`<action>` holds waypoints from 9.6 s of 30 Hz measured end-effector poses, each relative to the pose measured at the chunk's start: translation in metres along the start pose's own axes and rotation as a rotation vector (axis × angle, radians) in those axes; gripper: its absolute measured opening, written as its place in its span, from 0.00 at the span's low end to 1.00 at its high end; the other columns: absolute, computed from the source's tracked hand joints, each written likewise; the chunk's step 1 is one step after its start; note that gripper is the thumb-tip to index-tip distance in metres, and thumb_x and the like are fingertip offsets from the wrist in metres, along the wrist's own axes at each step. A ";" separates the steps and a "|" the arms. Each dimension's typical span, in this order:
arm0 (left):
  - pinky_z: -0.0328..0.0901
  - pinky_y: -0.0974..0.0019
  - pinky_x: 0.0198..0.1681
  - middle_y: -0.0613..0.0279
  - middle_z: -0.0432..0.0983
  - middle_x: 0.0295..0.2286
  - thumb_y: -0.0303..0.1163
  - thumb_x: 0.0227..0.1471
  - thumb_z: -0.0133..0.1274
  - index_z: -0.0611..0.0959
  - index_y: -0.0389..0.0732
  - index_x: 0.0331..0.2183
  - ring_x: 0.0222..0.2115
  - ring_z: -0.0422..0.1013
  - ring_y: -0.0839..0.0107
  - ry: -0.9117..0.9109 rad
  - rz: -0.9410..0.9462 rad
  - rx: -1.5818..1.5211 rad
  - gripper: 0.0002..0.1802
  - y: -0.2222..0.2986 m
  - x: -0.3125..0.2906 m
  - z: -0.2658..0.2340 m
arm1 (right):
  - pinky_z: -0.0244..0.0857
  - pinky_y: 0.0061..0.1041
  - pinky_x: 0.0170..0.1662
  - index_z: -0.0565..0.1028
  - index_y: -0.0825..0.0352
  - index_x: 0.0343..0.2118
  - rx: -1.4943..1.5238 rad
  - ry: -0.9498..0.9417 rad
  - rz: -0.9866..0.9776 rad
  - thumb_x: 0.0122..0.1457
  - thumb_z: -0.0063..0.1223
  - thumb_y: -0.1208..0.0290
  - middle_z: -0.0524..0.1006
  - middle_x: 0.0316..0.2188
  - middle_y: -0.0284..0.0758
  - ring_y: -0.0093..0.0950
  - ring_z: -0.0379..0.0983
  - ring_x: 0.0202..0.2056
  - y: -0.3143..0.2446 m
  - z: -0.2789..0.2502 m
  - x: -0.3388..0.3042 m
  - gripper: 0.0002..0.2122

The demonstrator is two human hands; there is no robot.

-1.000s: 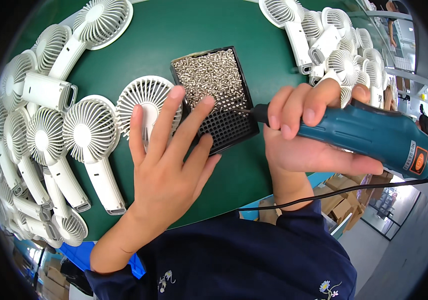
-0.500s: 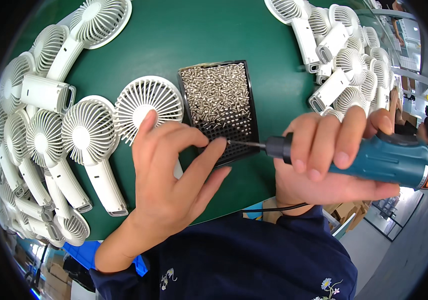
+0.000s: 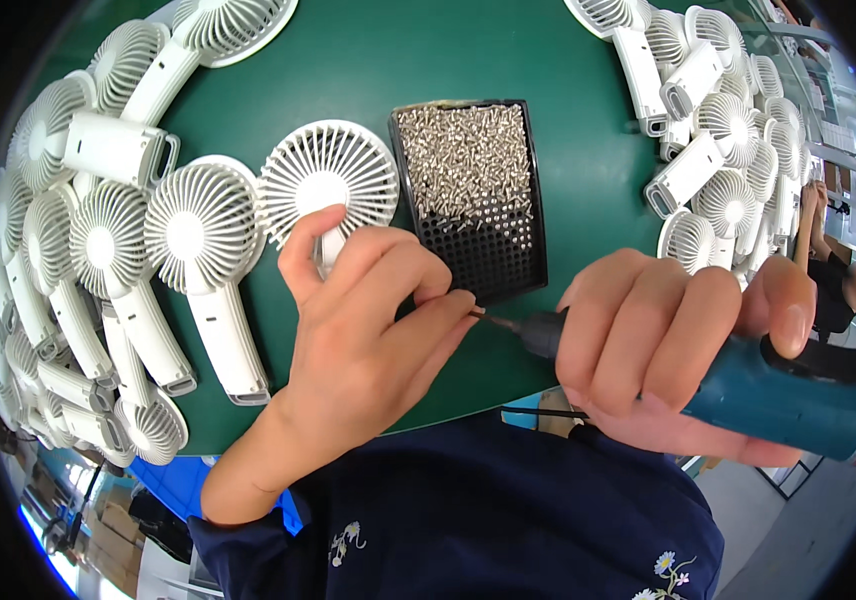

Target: Assembling small portable fans using an electric screwdriver on a production line.

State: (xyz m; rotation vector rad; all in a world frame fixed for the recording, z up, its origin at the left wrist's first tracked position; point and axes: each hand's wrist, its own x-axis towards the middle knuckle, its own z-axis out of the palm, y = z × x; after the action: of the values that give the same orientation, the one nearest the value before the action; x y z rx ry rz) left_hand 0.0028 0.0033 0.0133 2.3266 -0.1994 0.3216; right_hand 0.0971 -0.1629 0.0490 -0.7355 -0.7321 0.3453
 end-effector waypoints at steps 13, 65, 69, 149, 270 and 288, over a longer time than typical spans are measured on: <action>0.63 0.55 0.48 0.57 0.70 0.48 0.26 0.33 0.67 0.83 0.40 0.44 0.43 0.67 0.54 0.034 -0.166 -0.005 0.29 0.001 -0.055 -0.011 | 0.61 0.22 0.15 0.60 0.60 0.54 -0.074 -0.027 -0.010 0.62 0.49 0.45 0.69 0.21 0.32 0.22 0.63 0.12 0.016 0.042 -0.018 0.27; 0.60 0.64 0.37 0.58 0.71 0.45 0.28 0.31 0.70 0.85 0.41 0.42 0.35 0.67 0.64 0.191 -0.195 -0.022 0.28 0.000 -0.048 0.014 | 0.60 0.32 0.22 0.61 0.59 0.60 -0.171 -0.087 -0.135 0.55 0.40 0.27 0.68 0.29 0.38 0.29 0.64 0.20 0.022 -0.029 0.008 0.41; 0.62 0.64 0.38 0.58 0.69 0.48 0.30 0.31 0.71 0.85 0.41 0.43 0.36 0.65 0.65 0.166 -0.190 0.028 0.30 0.000 -0.049 0.011 | 0.60 0.30 0.21 0.61 0.60 0.58 -0.126 -0.020 -0.141 0.56 0.42 0.29 0.68 0.28 0.35 0.26 0.64 0.18 0.020 -0.021 0.007 0.39; 0.55 0.63 0.36 0.69 0.72 0.24 0.33 0.31 0.70 0.88 0.40 0.30 0.24 0.67 0.71 0.272 -0.052 -0.217 0.17 0.011 -0.068 0.014 | 0.61 0.18 0.12 0.59 0.65 0.53 0.308 0.057 -0.034 0.63 0.46 0.43 0.66 0.22 0.30 0.18 0.62 0.12 0.022 0.034 -0.015 0.29; 0.57 0.56 0.51 0.62 0.68 0.47 0.38 0.39 0.65 0.82 0.44 0.46 0.46 0.59 0.55 -0.057 -0.025 0.266 0.28 -0.023 -0.032 -0.016 | 0.63 0.31 0.23 0.59 0.58 0.58 -0.119 -0.048 -0.049 0.52 0.50 0.29 0.69 0.29 0.36 0.28 0.67 0.19 0.009 -0.034 -0.007 0.41; 0.62 0.57 0.46 0.54 0.65 0.50 0.34 0.38 0.67 0.75 0.44 0.56 0.47 0.60 0.54 -0.169 -0.102 0.057 0.39 -0.017 -0.028 -0.016 | 0.63 0.33 0.23 0.60 0.57 0.58 -0.191 -0.169 -0.045 0.50 0.50 0.28 0.68 0.29 0.36 0.29 0.67 0.20 0.012 -0.033 -0.005 0.42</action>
State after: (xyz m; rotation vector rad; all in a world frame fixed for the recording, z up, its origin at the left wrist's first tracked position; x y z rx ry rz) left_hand -0.0227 0.0281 0.0040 2.4110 -0.1549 0.0804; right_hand 0.1168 -0.1730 0.0217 -0.8757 -0.9491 0.3019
